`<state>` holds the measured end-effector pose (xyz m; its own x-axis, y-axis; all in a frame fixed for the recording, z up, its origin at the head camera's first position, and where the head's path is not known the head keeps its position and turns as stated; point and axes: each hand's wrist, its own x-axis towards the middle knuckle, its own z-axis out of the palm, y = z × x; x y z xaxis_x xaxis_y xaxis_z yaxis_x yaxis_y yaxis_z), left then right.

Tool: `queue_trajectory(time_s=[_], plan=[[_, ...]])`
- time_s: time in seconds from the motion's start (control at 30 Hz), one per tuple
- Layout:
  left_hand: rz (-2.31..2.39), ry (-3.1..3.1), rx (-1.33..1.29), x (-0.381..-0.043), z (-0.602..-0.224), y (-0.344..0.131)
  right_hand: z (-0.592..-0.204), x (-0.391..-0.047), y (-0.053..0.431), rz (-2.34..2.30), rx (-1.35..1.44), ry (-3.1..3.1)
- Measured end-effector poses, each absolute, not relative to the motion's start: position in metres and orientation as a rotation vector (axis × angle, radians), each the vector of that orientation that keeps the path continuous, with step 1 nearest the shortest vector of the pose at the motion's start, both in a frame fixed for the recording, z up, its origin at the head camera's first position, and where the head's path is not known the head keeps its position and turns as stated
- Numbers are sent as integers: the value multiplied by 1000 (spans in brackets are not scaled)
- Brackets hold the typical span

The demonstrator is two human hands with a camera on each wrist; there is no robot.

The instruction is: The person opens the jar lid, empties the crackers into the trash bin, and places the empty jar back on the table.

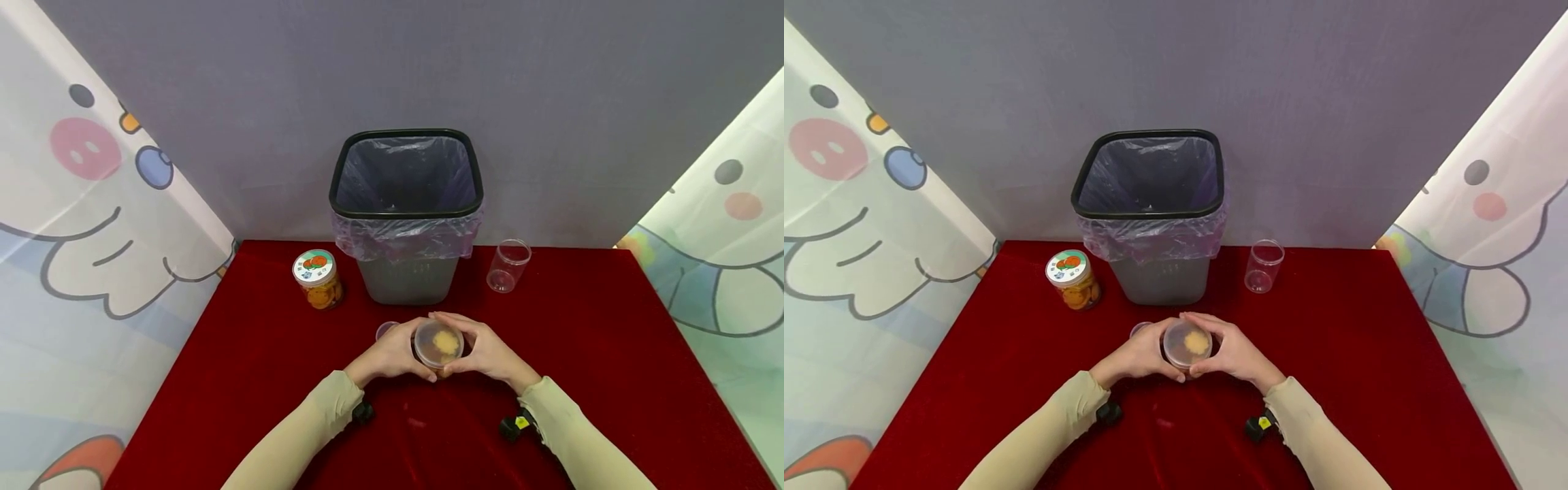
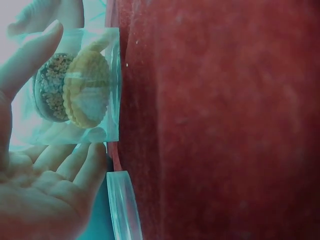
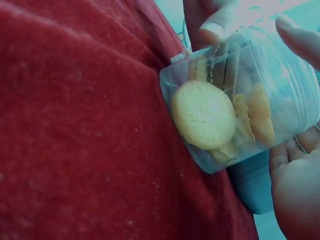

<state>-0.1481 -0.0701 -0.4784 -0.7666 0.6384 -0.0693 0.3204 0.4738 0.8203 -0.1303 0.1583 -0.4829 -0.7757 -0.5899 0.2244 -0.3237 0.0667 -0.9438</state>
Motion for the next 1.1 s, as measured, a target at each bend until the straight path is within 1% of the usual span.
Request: queue_trajectory(time_s=[0.17, 0.43, 0.57, 0.73, 0.9, 1.1], plan=[[1213, 2348, 820, -146, -477, -69, -478, -123, 162, -1817, -877, 2137], [1199, 2362, 820, -144, -476, -68, -455, -91, 149, -1843, -693, 2436], [1210, 2362, 834, -144, -476, -69, -469, -82, 141, -1796, -541, 2561], [1219, 2372, 858, -145, -477, -70, -487, -82, 130, -1855, -402, 2615], [1201, 2391, 850, -145, -479, -70, -491, -84, 125, -1915, -354, 2625], [1201, 2382, 845, -146, -479, -70, -491, -87, 129, -1953, -396, 2528]])
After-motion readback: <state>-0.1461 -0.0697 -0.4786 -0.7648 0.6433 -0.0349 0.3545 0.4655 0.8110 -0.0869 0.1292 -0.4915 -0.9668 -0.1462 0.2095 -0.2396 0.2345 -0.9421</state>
